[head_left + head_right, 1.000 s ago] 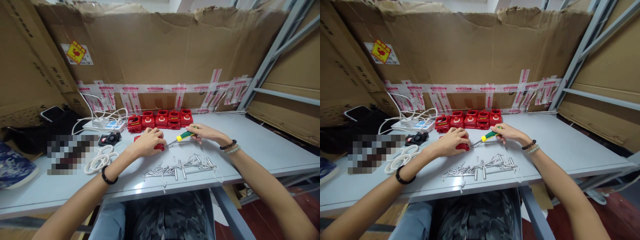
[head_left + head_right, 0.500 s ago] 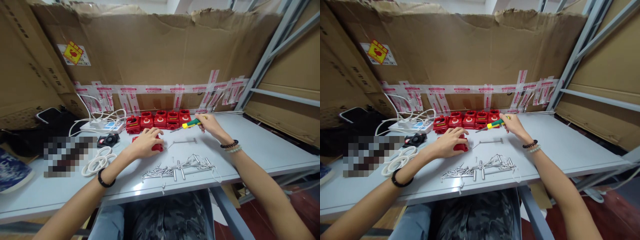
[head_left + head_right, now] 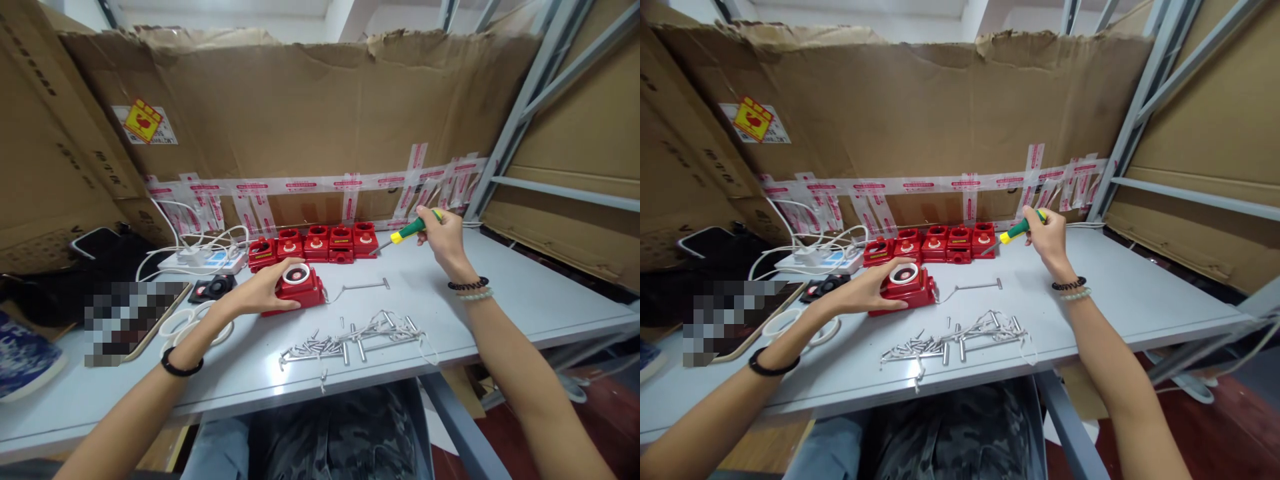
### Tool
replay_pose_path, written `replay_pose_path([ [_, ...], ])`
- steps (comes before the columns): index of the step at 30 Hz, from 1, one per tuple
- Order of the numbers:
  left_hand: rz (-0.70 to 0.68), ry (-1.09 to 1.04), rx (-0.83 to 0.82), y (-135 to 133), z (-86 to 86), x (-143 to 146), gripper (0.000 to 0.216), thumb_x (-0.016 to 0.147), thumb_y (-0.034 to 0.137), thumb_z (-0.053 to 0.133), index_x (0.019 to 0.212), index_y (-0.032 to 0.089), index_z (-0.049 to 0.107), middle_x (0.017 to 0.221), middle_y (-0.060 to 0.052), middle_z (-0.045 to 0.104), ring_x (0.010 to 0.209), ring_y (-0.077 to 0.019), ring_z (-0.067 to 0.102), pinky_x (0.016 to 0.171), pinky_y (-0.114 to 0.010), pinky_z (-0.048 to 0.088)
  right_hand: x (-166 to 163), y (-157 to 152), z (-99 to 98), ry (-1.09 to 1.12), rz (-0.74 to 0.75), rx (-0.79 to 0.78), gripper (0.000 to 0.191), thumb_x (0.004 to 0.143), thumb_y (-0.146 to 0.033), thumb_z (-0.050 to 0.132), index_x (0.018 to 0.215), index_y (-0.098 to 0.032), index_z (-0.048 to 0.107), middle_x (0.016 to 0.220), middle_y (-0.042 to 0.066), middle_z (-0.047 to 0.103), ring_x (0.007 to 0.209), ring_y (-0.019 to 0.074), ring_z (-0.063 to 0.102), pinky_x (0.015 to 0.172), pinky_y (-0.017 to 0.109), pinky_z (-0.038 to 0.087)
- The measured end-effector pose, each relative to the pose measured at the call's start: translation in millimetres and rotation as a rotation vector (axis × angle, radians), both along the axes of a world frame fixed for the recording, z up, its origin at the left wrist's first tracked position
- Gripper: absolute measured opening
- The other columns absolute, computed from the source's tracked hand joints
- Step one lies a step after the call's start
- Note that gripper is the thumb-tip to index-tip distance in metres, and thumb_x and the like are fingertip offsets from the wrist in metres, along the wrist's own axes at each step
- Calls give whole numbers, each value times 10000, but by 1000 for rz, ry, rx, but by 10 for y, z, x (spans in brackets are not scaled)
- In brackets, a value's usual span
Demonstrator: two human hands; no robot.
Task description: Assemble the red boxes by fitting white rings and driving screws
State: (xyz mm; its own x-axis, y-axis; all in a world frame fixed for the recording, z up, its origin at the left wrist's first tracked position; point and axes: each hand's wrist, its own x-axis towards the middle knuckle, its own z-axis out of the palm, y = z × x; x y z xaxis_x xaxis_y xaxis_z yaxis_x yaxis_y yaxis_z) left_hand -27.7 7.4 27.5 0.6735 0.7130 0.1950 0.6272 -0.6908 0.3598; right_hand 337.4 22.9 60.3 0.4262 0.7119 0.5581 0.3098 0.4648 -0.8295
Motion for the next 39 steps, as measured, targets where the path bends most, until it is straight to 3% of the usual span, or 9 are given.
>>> replay_pose_path([
  [7,-88,-113,25,89,106,549,743,714,429,700,1337,200,367,1310,-117,548,1134,-259,573,921,-364,461,111,-53,105,137,-67,48,285,759,-339,644,559,-210,487,430,-68,420,338,87,422,309,226,402],
  [10,-171,-137,13,180,51,853,731,691,415,721,1309,203,393,1294,-118,560,1135,-272,572,936,-398,454,151,-67,130,171,-98,50,284,757,-350,641,567,-212,479,438,-76,408,332,81,414,302,219,397],
  [17,-190,-145,-19,420,-117,1444,787,634,409,769,1296,199,401,1269,-123,585,1141,-303,573,946,-433,450,234,-63,145,240,-166,86,265,757,-351,634,584,-213,489,480,-70,422,363,83,418,351,232,420],
  [23,-189,-85,-41,482,-151,1656,844,633,424,774,1340,191,378,1281,-136,578,1153,-329,559,939,-457,451,275,-92,142,219,-315,298,251,786,-366,582,616,-207,488,581,-34,466,504,101,461,490,248,427],
  [27,-188,-38,-2,428,-90,1563,943,638,492,763,1409,210,300,1425,-164,438,1275,-357,451,975,-503,420,135,-249,159,-105,-302,352,234,844,-398,555,713,-212,501,643,-16,518,611,125,535,631,270,449],
  [31,-142,-86,35,361,-7,1227,875,742,541,673,1436,209,257,1475,-166,365,1322,-340,392,1023,-517,383,-48,-323,101,-601,158,95,238,809,-438,625,876,-214,585,872,36,641,787,171,607,746,305,466],
  [34,-104,-95,69,280,44,886,776,789,538,639,1414,221,306,1450,-146,389,1314,-326,394,1058,-512,350,-97,-254,-15,-918,456,-98,510,693,-469,727,1127,-232,602,1212,72,614,1101,253,559,952,379,415],
  [36,-62,-83,75,208,58,669,725,801,552,625,1397,261,334,1425,-119,416,1302,-324,400,1057,-512,351,-88,-197,-89,-1014,522,-207,656,639,-461,756,1228,-241,570,1289,73,583,1162,280,530,989,411,396],
  [39,-9,-63,64,100,35,402,662,824,543,604,1380,288,350,1397,-99,434,1265,-305,431,1066,-497,346,-41,-179,-138,-1044,562,-293,553,669,-371,717,1195,-243,603,1210,47,641,1069,253,589,932,374,437],
])
